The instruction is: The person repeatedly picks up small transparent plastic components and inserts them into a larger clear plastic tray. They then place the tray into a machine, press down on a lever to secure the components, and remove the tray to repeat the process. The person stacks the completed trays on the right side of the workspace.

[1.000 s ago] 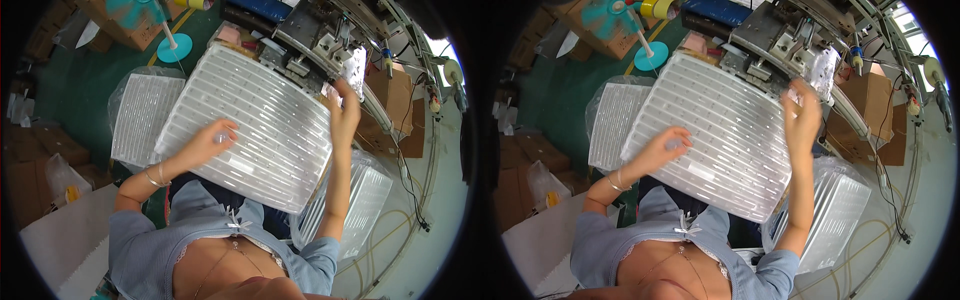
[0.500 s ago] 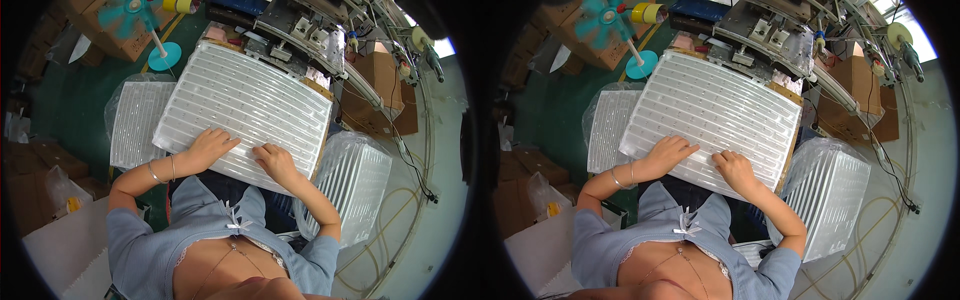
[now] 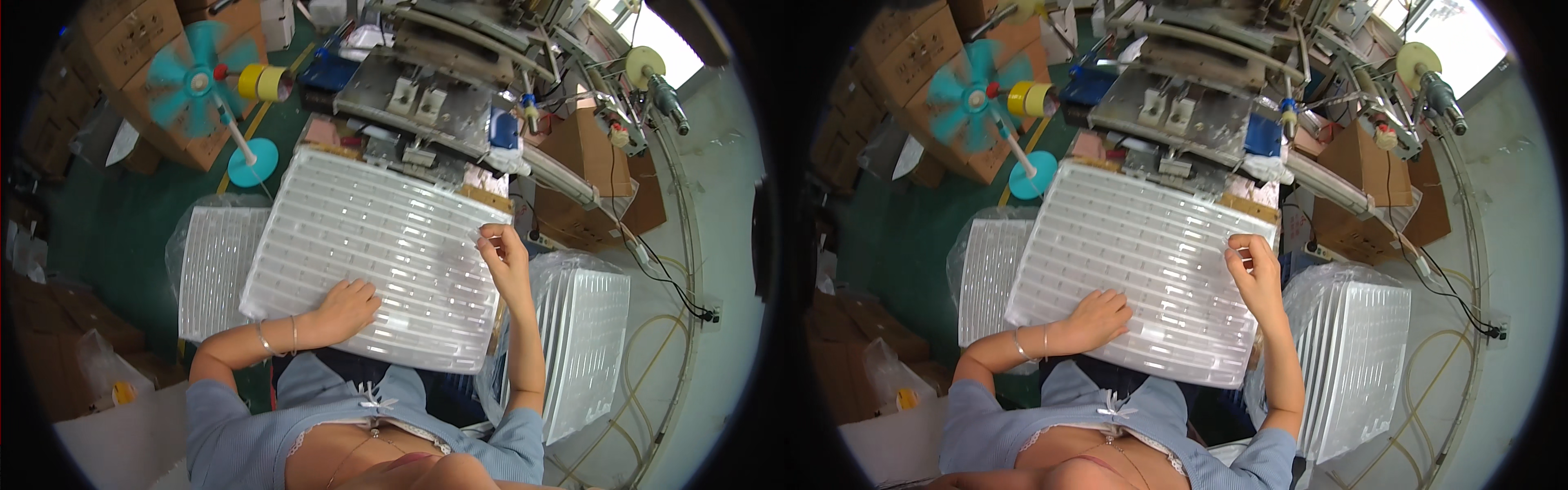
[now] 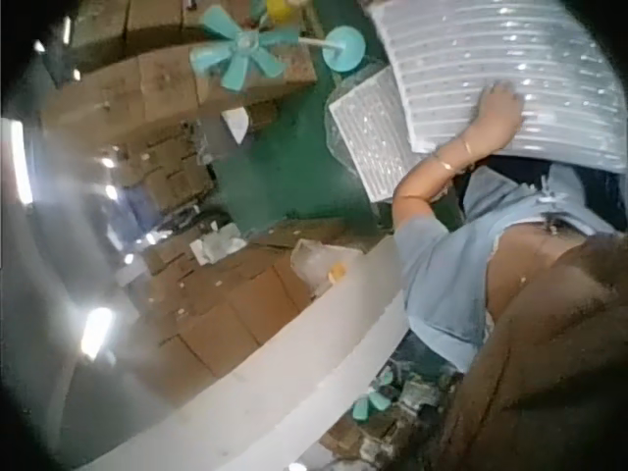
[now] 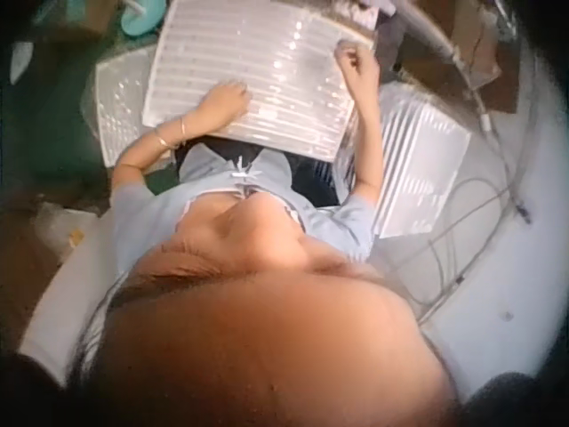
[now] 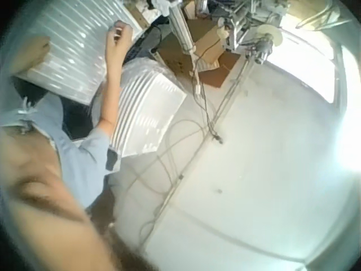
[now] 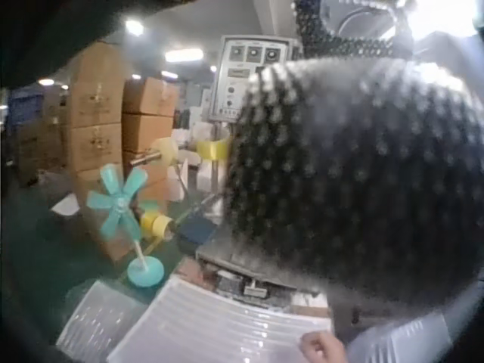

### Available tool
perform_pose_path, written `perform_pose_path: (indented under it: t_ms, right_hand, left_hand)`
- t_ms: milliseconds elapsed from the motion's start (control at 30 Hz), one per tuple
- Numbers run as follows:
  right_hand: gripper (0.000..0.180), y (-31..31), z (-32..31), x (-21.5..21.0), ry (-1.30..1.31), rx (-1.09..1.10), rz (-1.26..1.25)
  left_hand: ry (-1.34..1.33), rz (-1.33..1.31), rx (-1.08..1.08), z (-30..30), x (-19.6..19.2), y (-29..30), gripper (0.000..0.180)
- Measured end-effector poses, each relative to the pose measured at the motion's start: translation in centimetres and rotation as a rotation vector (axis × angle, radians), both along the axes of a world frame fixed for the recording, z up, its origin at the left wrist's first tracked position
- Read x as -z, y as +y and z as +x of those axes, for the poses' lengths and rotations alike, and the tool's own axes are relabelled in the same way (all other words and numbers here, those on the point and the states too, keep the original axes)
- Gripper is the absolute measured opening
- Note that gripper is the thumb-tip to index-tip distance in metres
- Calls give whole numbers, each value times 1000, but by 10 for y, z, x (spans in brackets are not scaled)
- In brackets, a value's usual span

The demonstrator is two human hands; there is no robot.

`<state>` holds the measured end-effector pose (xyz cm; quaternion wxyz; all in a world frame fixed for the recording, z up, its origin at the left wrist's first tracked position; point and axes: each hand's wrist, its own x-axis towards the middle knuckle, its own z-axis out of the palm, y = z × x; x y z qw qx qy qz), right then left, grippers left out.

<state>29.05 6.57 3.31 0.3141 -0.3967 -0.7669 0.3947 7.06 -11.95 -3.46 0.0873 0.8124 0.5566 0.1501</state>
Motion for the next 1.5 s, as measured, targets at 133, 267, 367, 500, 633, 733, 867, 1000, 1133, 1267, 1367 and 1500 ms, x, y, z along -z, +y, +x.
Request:
perform_pose_path:
  t_ms: [133, 267, 367, 500, 633, 733, 867, 1000, 1133, 1267, 1367, 1500]
  right_hand:
    - [21, 29, 0, -3, 128, 67, 59]
    - [29, 62, -16, -9, 259, 110, 193]
    - [28, 81, -40, -18, 268, 165, 230]
    - [24, 116, -81, -26, 241, 233, 474]
    - [19, 135, -128, -41, 155, 206, 791]
    - [15, 154, -143, -47, -20, 223, 1029]
    - [13, 165, -153, -46, -132, 317, 970]
    - [27, 166, -146, -31, 34, 308, 833]
    - [33, 107, -102, -26, 179, 203, 748]
    - [26, 6, -35, -5, -245, -75, 569]
    - [27, -56, -11, 7, -464, -296, 473]
    - [28, -94, -1, 37, -632, -451, 492]
  left_hand:
    - [-238, 157, -130, -34, -28, 60, 23]
    - [-306, 584, -370, -57, -80, 161, 34]
    - [-94, 826, -458, -59, -107, 234, 37]
    - [75, 753, -375, -59, -113, 296, 38]
    - [-85, 833, -349, -64, -113, 269, 34]
    - [-312, 749, -337, -67, -114, 223, 32]
    - [-948, 412, -444, -82, -89, 166, 22]
    - [-1310, 54, -371, -83, -82, 132, 45]
    - [-1656, -204, -479, -74, -81, 95, 42]
    - [-1842, -461, -543, -62, -71, 62, 44]
    - [-1702, -633, -328, -54, -46, 39, 37]
    - [-785, -226, -103, 10, -23, 8, 21]
